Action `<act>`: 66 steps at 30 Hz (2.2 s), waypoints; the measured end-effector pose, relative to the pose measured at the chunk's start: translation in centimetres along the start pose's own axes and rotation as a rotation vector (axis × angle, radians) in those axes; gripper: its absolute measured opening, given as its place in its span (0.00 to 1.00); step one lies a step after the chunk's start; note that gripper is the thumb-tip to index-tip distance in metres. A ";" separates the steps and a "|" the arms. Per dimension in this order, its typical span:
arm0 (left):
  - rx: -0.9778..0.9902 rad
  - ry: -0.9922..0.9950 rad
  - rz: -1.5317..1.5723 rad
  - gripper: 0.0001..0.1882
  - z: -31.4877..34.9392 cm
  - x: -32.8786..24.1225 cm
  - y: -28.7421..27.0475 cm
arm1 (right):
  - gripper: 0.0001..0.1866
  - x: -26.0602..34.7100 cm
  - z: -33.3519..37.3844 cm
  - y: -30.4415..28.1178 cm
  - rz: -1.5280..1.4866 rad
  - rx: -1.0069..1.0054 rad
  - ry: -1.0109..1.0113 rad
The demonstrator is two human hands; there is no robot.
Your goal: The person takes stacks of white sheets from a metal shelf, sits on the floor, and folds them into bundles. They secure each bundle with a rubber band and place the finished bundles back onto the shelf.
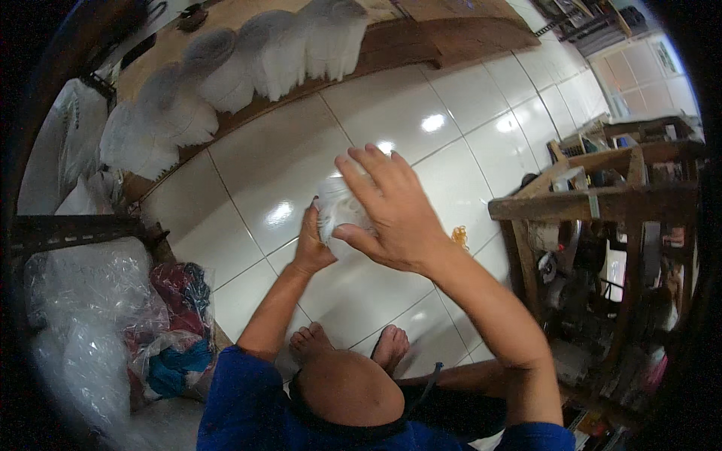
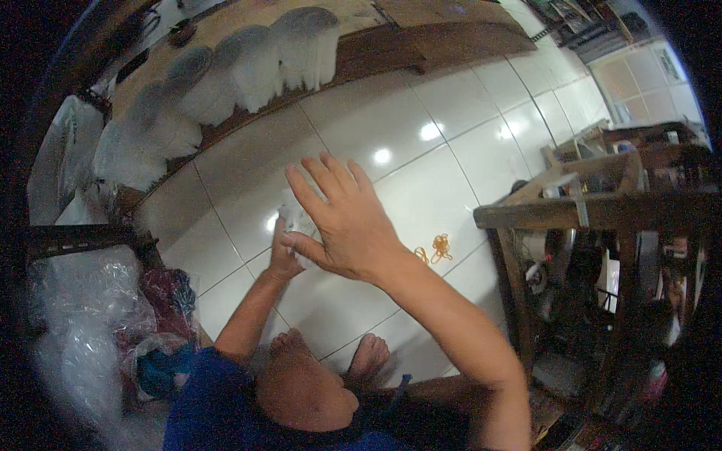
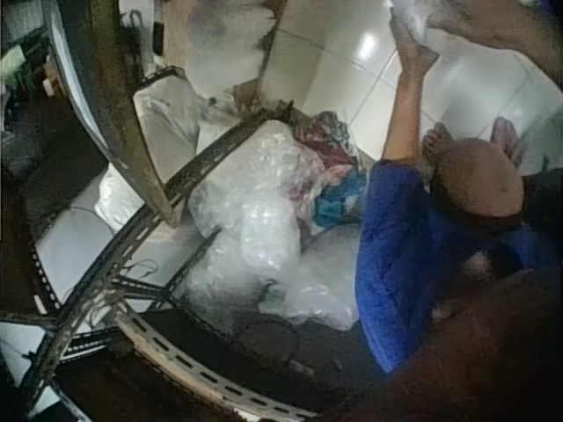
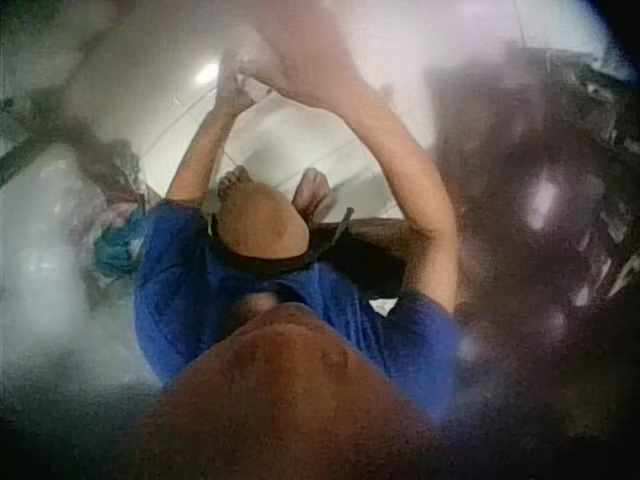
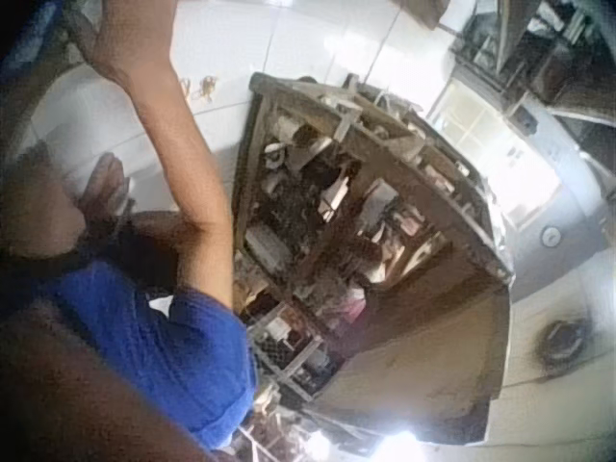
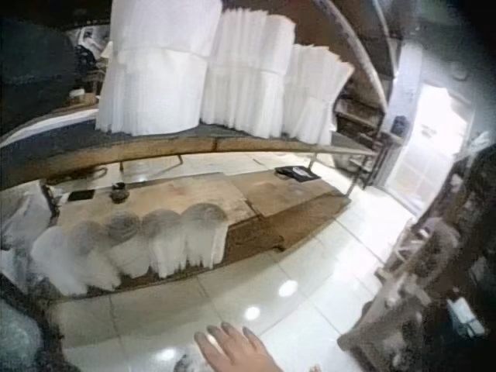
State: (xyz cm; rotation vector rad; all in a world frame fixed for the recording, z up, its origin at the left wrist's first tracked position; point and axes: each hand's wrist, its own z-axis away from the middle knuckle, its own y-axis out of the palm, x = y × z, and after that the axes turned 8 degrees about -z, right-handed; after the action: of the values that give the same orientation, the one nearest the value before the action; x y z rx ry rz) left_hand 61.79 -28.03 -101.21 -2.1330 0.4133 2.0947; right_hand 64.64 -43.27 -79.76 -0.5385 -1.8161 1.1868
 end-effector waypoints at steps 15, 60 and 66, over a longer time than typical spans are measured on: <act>0.142 0.059 -0.773 0.62 -0.2 1.1 -1.3 | 0.51 -0.1 -2.0 2.2 0.100 0.006 0.069; -0.173 0.196 -0.390 0.54 0.8 2.5 -0.7 | 0.34 -2.4 -1.4 5.2 -0.131 -0.033 0.202; -0.298 0.164 -1.188 0.35 0.4 1.2 -10.1 | 0.25 -5.1 1.0 -0.1 -0.351 -0.041 0.282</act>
State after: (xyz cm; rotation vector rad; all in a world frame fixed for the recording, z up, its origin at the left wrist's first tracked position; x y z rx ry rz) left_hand 64.23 -18.37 -103.44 -1.8680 -0.9781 1.2966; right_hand 66.46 -47.61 -82.07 -0.3691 -1.6131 0.7944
